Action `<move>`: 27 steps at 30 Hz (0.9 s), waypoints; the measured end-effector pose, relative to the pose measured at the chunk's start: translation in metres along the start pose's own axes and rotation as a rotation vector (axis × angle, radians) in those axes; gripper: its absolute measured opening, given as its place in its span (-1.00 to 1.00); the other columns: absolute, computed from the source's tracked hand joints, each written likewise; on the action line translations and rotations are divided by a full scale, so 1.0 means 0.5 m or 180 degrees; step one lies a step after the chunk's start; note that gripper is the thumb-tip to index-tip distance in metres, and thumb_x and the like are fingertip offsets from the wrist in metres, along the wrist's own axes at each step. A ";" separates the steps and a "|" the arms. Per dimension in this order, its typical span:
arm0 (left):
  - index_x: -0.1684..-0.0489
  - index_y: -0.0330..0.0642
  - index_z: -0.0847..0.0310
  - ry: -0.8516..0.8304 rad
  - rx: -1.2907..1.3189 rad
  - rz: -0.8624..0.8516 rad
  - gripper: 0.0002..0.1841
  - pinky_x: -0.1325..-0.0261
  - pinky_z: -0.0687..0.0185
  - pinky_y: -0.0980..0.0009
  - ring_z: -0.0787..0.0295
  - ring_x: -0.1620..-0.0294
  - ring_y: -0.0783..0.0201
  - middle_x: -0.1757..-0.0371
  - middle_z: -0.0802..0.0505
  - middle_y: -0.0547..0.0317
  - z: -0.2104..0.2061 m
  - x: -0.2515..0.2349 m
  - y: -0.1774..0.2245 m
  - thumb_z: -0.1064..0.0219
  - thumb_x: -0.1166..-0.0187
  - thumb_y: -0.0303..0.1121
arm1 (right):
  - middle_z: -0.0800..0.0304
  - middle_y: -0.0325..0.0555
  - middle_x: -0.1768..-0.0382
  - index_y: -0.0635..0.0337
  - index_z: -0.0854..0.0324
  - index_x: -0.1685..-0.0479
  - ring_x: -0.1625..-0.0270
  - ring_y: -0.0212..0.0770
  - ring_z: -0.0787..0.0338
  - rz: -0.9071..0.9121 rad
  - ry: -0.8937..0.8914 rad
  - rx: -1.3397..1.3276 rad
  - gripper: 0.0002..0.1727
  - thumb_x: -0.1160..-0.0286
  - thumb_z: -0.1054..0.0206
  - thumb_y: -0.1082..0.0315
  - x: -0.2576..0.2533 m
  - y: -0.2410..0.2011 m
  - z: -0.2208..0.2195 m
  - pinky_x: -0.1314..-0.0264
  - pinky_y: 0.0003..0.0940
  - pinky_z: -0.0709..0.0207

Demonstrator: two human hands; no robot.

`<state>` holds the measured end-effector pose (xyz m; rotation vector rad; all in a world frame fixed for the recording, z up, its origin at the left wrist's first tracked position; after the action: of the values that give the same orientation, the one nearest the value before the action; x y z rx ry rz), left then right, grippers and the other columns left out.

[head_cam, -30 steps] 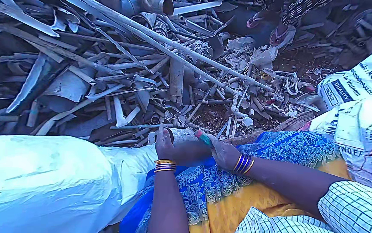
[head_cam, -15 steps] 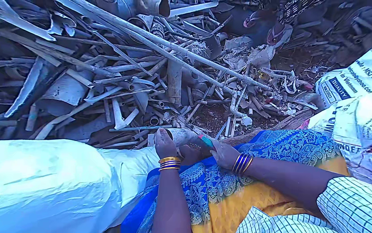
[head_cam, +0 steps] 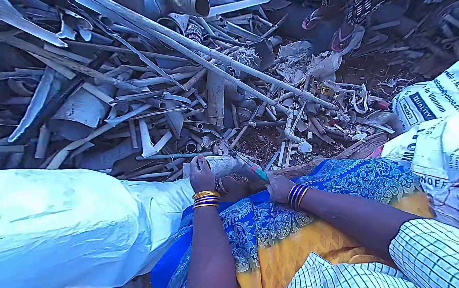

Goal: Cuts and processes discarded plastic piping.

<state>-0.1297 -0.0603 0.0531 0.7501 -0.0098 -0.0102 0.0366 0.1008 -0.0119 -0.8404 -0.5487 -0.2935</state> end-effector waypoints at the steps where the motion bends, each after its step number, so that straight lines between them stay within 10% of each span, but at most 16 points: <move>1: -0.60 -0.39 -0.44 -0.0043 0.0135 -0.0055 -0.47 -0.73 -0.19 0.05 -0.47 -0.67 -0.06 -0.55 -0.63 -0.33 0.003 -0.006 -0.003 0.07 -0.93 -0.14 | -0.67 0.37 -0.32 0.31 -0.02 -0.82 -0.40 0.26 -0.72 0.0034 0.0206 -0.0063 -0.39 -0.86 0.03 0.29 0.004 -0.005 0.017 -0.47 0.17 -0.50; 10: -0.77 -0.40 -0.21 -0.0588 0.0340 -0.0820 -0.40 -0.85 0.04 0.11 -0.22 -0.82 -0.11 -0.71 -0.43 -0.39 -0.015 -0.027 -0.021 -0.01 -0.87 -0.16 | -0.65 0.35 -0.39 0.24 0.02 -0.87 -0.43 0.27 -0.70 0.0251 0.0293 0.0092 -0.37 -0.88 0.04 0.27 0.007 -0.030 0.023 -0.48 0.19 -0.49; 27: -0.80 -0.31 -0.21 -0.0538 0.0375 -0.0470 -0.40 -0.80 -0.04 0.06 -0.29 -0.78 -0.10 -0.70 -0.45 -0.36 -0.016 -0.024 -0.017 -0.09 -0.85 -0.16 | -0.65 0.33 -0.37 0.32 -0.16 -0.74 -0.42 0.23 -0.71 0.0136 0.0298 0.0065 -0.45 -0.89 0.05 0.23 -0.008 -0.019 0.013 -0.46 0.18 -0.51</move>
<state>-0.1416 -0.0607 0.0416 0.8647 -0.1168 -0.2152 0.0266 0.1002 -0.0049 -0.8132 -0.4451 -0.2864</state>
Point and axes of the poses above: each hand's wrist, its own x-axis away from the middle knuckle, its own z-axis out of the back of the hand, y = z × x, the point moved 7 cm from there along -x, towards the middle knuckle
